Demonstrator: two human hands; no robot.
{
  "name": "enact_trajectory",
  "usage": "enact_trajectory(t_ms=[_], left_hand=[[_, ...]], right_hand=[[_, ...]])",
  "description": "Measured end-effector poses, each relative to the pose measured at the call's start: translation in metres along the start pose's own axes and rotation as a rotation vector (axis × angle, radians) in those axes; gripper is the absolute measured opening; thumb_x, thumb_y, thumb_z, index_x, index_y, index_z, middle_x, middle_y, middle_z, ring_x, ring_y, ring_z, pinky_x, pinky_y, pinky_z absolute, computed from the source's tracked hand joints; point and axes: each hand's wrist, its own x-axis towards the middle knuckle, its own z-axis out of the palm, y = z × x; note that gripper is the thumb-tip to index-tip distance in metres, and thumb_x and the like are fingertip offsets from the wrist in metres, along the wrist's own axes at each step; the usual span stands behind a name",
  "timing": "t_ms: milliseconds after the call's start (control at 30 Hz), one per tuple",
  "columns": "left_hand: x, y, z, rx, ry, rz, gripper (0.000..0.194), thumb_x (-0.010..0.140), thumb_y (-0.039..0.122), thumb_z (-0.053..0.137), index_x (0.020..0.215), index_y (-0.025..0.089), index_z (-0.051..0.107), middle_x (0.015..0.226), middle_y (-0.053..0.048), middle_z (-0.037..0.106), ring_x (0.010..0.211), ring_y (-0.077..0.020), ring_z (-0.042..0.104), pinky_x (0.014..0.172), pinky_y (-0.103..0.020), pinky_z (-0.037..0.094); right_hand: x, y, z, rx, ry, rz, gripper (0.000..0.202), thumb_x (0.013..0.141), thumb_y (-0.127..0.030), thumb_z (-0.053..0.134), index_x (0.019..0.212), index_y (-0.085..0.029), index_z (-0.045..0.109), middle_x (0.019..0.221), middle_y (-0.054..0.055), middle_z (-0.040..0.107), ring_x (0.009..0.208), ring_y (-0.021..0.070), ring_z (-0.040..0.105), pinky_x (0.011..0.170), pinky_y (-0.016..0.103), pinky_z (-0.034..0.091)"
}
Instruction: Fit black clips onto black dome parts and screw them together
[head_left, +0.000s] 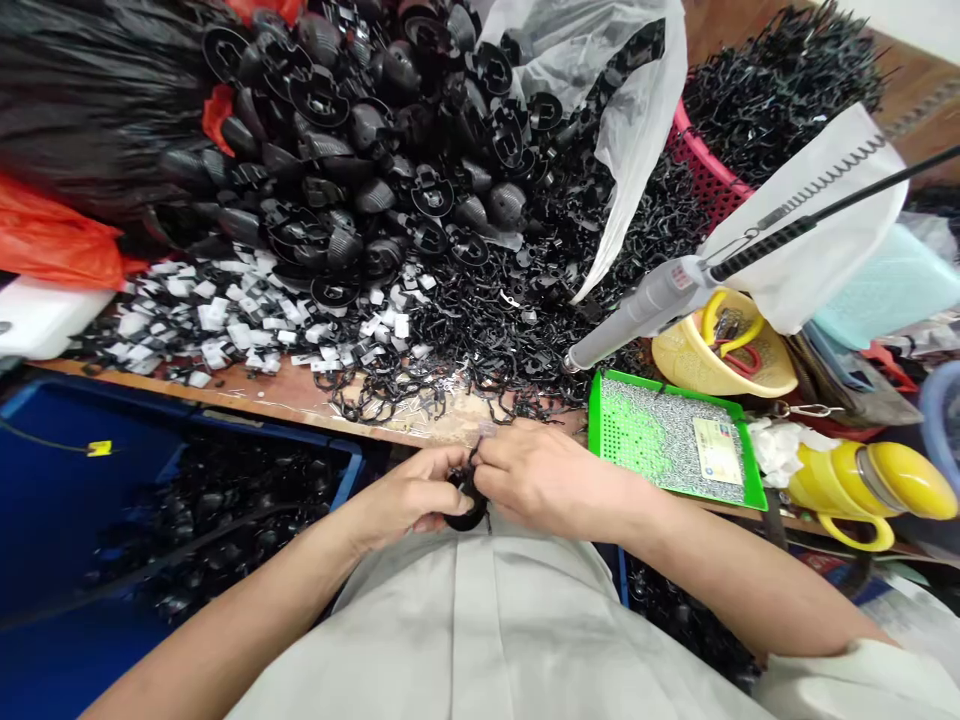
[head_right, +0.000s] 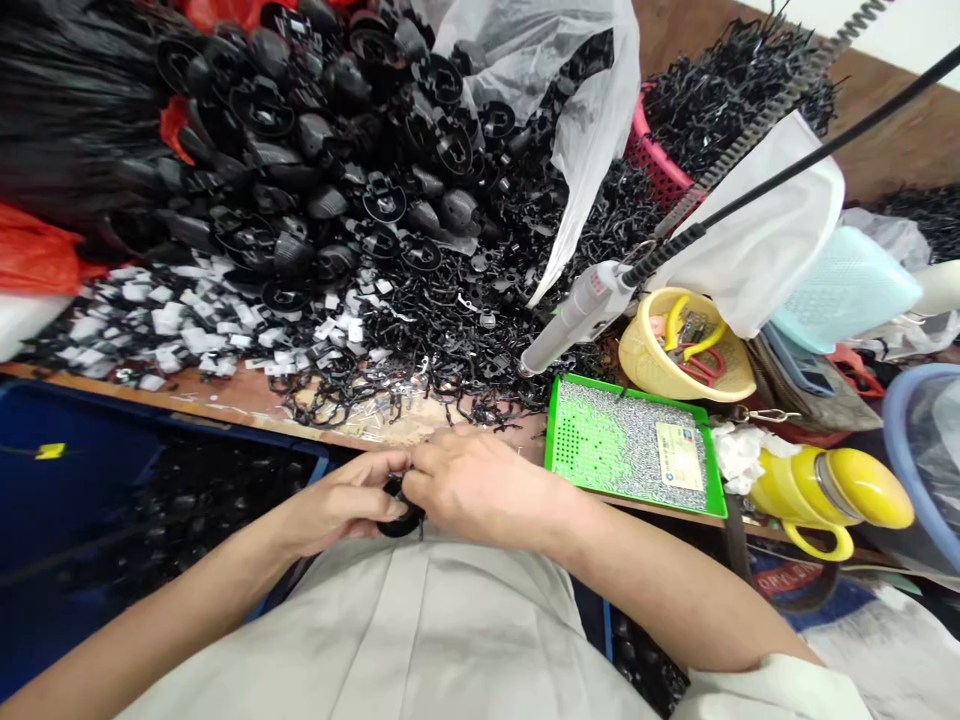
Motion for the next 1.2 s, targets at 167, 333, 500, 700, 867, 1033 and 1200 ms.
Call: enact_trajectory(t_ms=[167, 333, 500, 700, 867, 1033, 1200], left_hand=[[0.008, -0.018, 0.014, 0.688, 0.526, 0.569, 0.038, 0.075, 0.013, 0.059, 0.112, 0.019, 0.058, 0.111, -0.010, 0.064, 0.105, -0.0253, 0.059, 0.092, -0.039, 0.047], [0.022, -0.019, 0.013, 0.647, 0.724, 0.787, 0.035, 0.080, 0.014, 0.059, 0.113, 0.024, 0.060, 0.126, -0.010, 0.060, 0.115, -0.0259, 0.056, 0.097, -0.043, 0.047], [0.035, 0.005, 0.010, -0.323, 0.480, 0.283, 0.033, 0.082, 0.028, 0.063, 0.113, 0.022, 0.053, 0.085, -0.003, 0.065, 0.062, -0.0153, 0.062, 0.047, -0.025, 0.052], [0.039, 0.015, 0.015, -0.693, 0.245, 0.047, 0.015, 0.081, 0.019, 0.058, 0.091, 0.009, 0.060, 0.089, -0.014, 0.069, 0.056, -0.0126, 0.060, 0.047, -0.024, 0.055], [0.041, 0.017, 0.023, -0.713, 0.220, -0.033, 0.016, 0.083, 0.019, 0.053, 0.091, 0.007, 0.061, 0.090, -0.018, 0.070, 0.054, -0.0105, 0.059, 0.045, -0.020, 0.053], [0.042, 0.016, 0.027, -0.571, 0.309, 0.101, 0.018, 0.079, 0.020, 0.063, 0.094, 0.013, 0.057, 0.082, -0.008, 0.067, 0.055, -0.0141, 0.063, 0.044, -0.024, 0.055], [0.048, 0.015, 0.037, -0.440, 0.419, 0.181, 0.029, 0.074, 0.022, 0.069, 0.097, 0.019, 0.051, 0.076, 0.001, 0.061, 0.056, -0.0154, 0.065, 0.046, -0.027, 0.056]], right_hand=[[0.011, -0.016, 0.041, 0.571, 0.346, 0.545, 0.012, 0.086, -0.021, 0.048, 0.075, -0.018, 0.051, 0.072, 0.003, 0.056, 0.063, 0.0139, 0.051, 0.059, 0.027, 0.041], [0.010, -0.019, 0.051, 1.765, 0.424, 0.773, 0.024, 0.089, -0.042, 0.050, 0.086, -0.018, 0.055, 0.060, -0.005, 0.053, 0.040, 0.0077, 0.048, 0.038, 0.019, 0.034], [-0.038, 0.005, 0.025, 1.384, 0.654, 0.785, 0.028, 0.088, -0.042, 0.059, 0.100, -0.018, 0.066, 0.061, -0.003, 0.059, 0.047, 0.0089, 0.056, 0.046, 0.021, 0.044], [-0.070, 0.037, 0.025, 0.577, 1.189, 0.882, 0.039, 0.088, -0.038, 0.060, 0.124, -0.025, 0.057, 0.106, 0.007, 0.064, 0.090, 0.0177, 0.062, 0.081, 0.036, 0.053], [-0.056, 0.082, 0.025, 0.508, 1.130, 0.781, 0.062, 0.083, -0.045, 0.065, 0.137, -0.027, 0.043, 0.131, 0.010, 0.054, 0.114, 0.0249, 0.056, 0.093, 0.045, 0.049], [-0.037, 0.098, 0.015, 0.698, 1.060, 0.731, 0.038, 0.081, -0.047, 0.067, 0.108, -0.023, 0.057, 0.098, 0.004, 0.067, 0.085, 0.0189, 0.062, 0.084, 0.040, 0.053], [-0.036, 0.063, 0.009, 0.887, 1.192, 0.639, 0.047, 0.078, -0.043, 0.070, 0.117, -0.028, 0.050, 0.084, -0.002, 0.063, 0.072, 0.0149, 0.062, 0.070, 0.033, 0.055]])
